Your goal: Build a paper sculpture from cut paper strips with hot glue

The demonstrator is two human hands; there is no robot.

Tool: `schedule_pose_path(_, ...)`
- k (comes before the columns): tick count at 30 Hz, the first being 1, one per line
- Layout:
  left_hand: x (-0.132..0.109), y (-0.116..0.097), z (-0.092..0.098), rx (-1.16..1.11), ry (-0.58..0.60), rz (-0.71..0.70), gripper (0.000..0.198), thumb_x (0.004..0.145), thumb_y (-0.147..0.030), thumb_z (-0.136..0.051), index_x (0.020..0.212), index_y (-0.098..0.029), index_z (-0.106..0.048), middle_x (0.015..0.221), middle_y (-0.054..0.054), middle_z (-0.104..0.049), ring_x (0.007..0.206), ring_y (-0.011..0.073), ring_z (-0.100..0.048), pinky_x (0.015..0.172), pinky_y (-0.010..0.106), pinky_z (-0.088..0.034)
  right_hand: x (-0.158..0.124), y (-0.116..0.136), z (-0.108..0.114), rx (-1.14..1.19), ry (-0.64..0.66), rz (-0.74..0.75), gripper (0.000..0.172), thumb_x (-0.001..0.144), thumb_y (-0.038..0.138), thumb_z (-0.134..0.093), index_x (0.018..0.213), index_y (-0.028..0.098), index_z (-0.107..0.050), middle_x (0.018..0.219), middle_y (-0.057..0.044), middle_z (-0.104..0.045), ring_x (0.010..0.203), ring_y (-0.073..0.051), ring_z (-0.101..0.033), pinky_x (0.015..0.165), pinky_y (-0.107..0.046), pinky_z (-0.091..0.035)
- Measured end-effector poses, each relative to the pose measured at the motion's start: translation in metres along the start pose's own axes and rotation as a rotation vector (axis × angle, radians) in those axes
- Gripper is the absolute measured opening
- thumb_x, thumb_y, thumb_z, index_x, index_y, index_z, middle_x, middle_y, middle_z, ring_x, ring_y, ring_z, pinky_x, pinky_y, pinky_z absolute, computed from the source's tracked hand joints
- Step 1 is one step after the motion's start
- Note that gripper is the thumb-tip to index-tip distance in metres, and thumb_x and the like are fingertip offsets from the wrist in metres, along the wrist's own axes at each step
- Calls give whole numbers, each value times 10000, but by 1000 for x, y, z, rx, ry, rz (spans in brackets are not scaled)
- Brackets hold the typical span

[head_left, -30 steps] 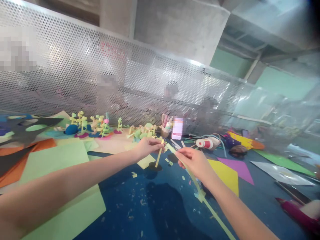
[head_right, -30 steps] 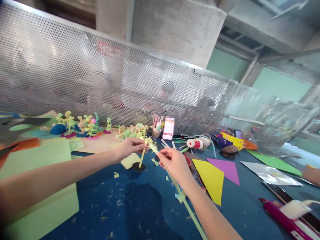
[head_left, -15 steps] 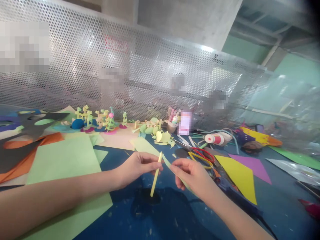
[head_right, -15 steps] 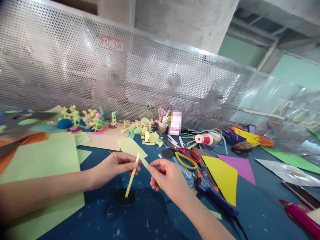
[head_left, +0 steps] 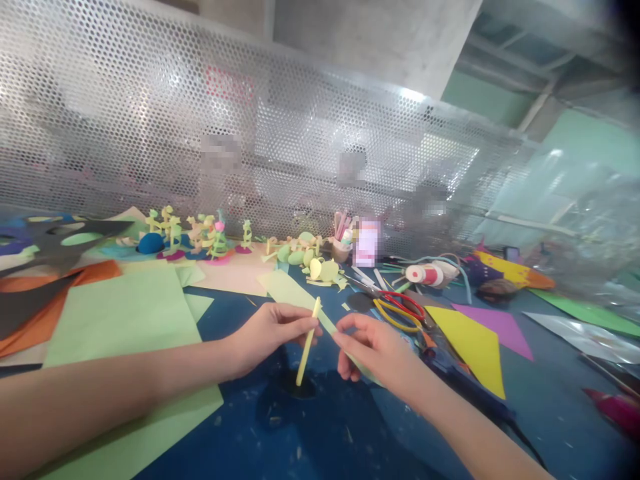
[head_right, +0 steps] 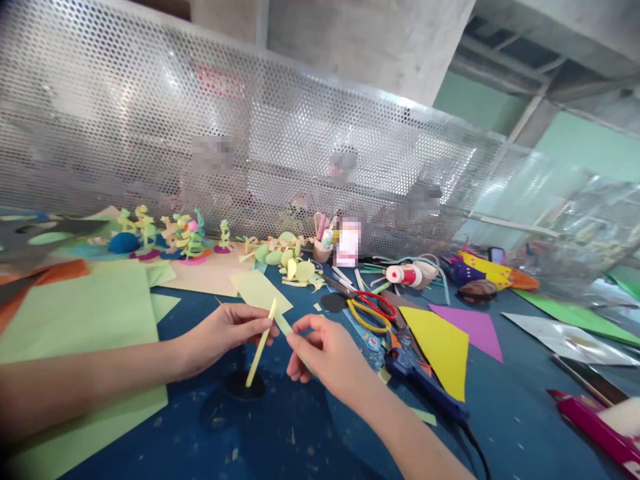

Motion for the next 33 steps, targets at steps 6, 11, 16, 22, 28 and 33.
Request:
schedule_pose_path(6,-1,0,-1,-19,-14,25,218,722,-330,-652,874,-184,-706,796,32,-688,725,134,-585,700,242,-459,0,-4,-1,-10,26,-1,246,810,422,-514,870,191,-455,556,15,-635,506,-117,-599,500,-230,-474)
schedule_pose_path(11,-2,-3,-3,-3,-17,-9,189,730,-314,-644,848,-181,-708,707,19,-670,679,123,-572,654,227,-455,-1,-4,-3,41,71,-26,217,814,387,-527,876,205,-427,623,3,-656,581,-131,-638,542,-246,-491)
schedule_pose_path(16,-3,-3,-4,10,-13,-17,212,726,-324,-645,864,-175,-706,746,30,-678,666,124,-566,631,233,-452,0,-6,-2,17,81,12,215,822,393,-519,865,197,-441,653,-11,-660,603,-136,-642,562,-258,-491)
schedule_pose_path(22,-3,0,-3,-19,-32,-14,212,721,-315,-654,870,-170,-701,729,24,-669,648,109,-546,622,219,-447,-1,-4,1,-50,84,35,192,797,368,-558,775,190,-487,793,-15,-636,780,-146,-608,676,-264,-462)
schedule_pose_path(28,-3,0,-4,-12,-71,-5,233,718,-336,-648,872,-164,-682,755,28,-649,663,118,-542,641,240,-455,-3,-2,-2,-226,24,41,165,766,363,-585,755,199,-573,698,27,-563,668,-123,-521,609,-236,-394)
schedule_pose_path(33,-5,-3,-4,-3,-33,-2,240,762,-351,-594,899,-159,-641,760,21,-632,716,127,-560,728,272,-458,4,-10,3,-93,-78,54,218,759,403,-581,819,194,-570,731,21,-569,667,-123,-519,601,-235,-393)
Point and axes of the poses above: each hand's wrist, its own x-axis towards the middle knuckle, its own z-axis out of the back of the hand, y = z × x, the point moved 1 cm from there along x, towards the middle knuckle
